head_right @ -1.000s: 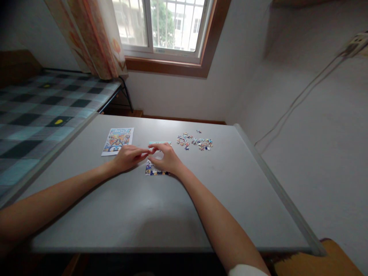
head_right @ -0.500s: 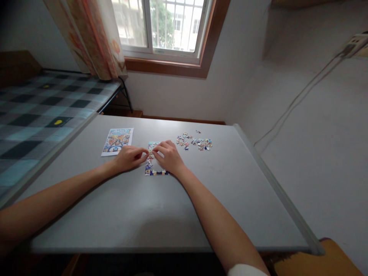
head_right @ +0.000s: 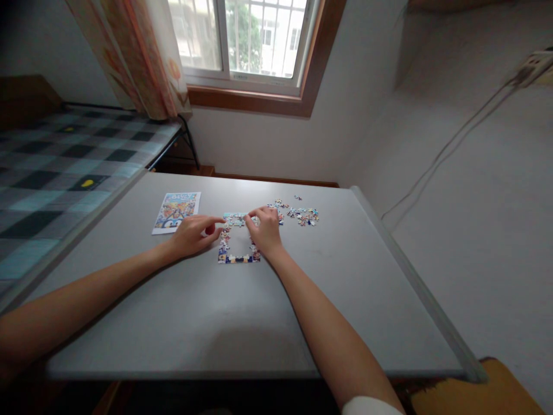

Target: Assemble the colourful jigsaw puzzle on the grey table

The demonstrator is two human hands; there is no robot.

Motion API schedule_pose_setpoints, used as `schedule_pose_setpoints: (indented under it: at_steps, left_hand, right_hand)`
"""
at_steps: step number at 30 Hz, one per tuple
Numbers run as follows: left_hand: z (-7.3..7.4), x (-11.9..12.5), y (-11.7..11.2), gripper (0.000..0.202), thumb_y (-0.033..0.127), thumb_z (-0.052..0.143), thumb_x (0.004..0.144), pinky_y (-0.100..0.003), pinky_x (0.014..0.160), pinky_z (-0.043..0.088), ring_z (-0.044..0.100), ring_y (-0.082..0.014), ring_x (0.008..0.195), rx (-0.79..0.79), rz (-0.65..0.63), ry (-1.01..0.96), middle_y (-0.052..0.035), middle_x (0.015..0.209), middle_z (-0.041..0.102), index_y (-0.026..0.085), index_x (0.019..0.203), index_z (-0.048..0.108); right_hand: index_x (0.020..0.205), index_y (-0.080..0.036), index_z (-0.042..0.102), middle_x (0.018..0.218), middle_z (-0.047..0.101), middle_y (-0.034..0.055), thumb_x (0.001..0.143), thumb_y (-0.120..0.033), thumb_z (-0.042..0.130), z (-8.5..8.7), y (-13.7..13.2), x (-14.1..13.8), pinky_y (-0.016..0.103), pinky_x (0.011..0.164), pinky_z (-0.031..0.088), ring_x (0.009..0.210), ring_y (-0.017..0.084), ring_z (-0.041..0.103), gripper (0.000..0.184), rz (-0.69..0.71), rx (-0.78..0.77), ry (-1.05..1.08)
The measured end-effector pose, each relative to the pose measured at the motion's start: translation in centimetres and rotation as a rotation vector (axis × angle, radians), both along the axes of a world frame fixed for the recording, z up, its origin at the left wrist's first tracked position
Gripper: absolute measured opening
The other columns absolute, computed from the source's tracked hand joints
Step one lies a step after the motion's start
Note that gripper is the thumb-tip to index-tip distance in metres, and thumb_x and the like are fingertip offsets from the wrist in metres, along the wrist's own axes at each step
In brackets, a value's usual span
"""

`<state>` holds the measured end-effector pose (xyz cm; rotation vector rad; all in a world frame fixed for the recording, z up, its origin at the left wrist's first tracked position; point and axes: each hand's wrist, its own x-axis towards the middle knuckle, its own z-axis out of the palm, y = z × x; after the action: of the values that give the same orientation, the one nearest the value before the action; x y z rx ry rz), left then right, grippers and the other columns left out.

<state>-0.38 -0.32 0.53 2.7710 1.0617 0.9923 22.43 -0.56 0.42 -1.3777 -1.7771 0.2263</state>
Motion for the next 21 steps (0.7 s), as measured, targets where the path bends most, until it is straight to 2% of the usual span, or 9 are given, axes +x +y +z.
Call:
schedule_pose_setpoints:
  at_steps: [3, 6, 9, 13, 21]
  left_hand:
    - [0.1, 0.2, 0.1, 0.022, 0.03, 0.052, 0.094, -0.029, 0.072, 0.045, 0.061, -0.0149, 0.068, 0.028, -0.066, 0.054, -0.0024, 0.074, 0.067, 0.017, 0.1, 0.068]
    - [0.2, 0.4, 0.1, 0.023, 0.031, 0.05, 0.095, -0.029, 0.071, 0.045, 0.06, -0.0152, 0.067, 0.018, -0.074, 0.105, -0.003, 0.073, 0.067, 0.017, 0.098, 0.069]
    - [0.2, 0.3, 0.0, 0.026, 0.033, 0.051, 0.095, -0.027, 0.066, 0.044, 0.06, -0.0146, 0.062, -0.029, -0.059, 0.12, -0.0016, 0.069, 0.065, 0.017, 0.104, 0.069]
    - [-0.1, 0.2, 0.0, 0.032, 0.037, 0.051, 0.095, -0.026, 0.062, 0.043, 0.06, -0.015, 0.06, -0.069, -0.047, 0.144, -0.0013, 0.067, 0.066, 0.017, 0.113, 0.068]
    - [0.0, 0.4, 0.1, 0.029, 0.036, 0.051, 0.095, -0.026, 0.065, 0.045, 0.063, -0.0162, 0.065, -0.09, -0.056, 0.159, -0.0032, 0.072, 0.069, 0.019, 0.106, 0.072]
  right_hand:
    - [0.074, -0.021, 0.069, 0.09, 0.068, 0.0074, 0.084, -0.03, 0.062, -0.7, 0.6, 0.5, 0.043, 0.095, 0.038, 0.096, 0.025, 0.056, 0.015, -0.09, -0.098, 0.007]
    - [0.074, -0.02, 0.07, 0.091, 0.068, 0.0082, 0.083, -0.032, 0.061, -1.3, 1.0, 0.7, 0.042, 0.097, 0.038, 0.098, 0.025, 0.057, 0.018, -0.105, -0.148, 0.016]
    - [0.074, -0.02, 0.07, 0.091, 0.068, 0.0083, 0.083, -0.034, 0.06, -1.5, 1.1, 0.7, 0.042, 0.097, 0.038, 0.099, 0.025, 0.057, 0.019, -0.104, -0.147, 0.028]
    - [0.073, -0.021, 0.07, 0.089, 0.067, 0.008, 0.082, -0.031, 0.061, -1.5, 1.0, 0.7, 0.043, 0.097, 0.038, 0.098, 0.026, 0.057, 0.017, -0.1, -0.127, 0.031]
    - [0.073, -0.02, 0.071, 0.093, 0.066, 0.0093, 0.083, -0.028, 0.062, -1.0, 0.8, 0.6, 0.044, 0.097, 0.037, 0.1, 0.027, 0.056, 0.015, -0.109, -0.173, -0.008]
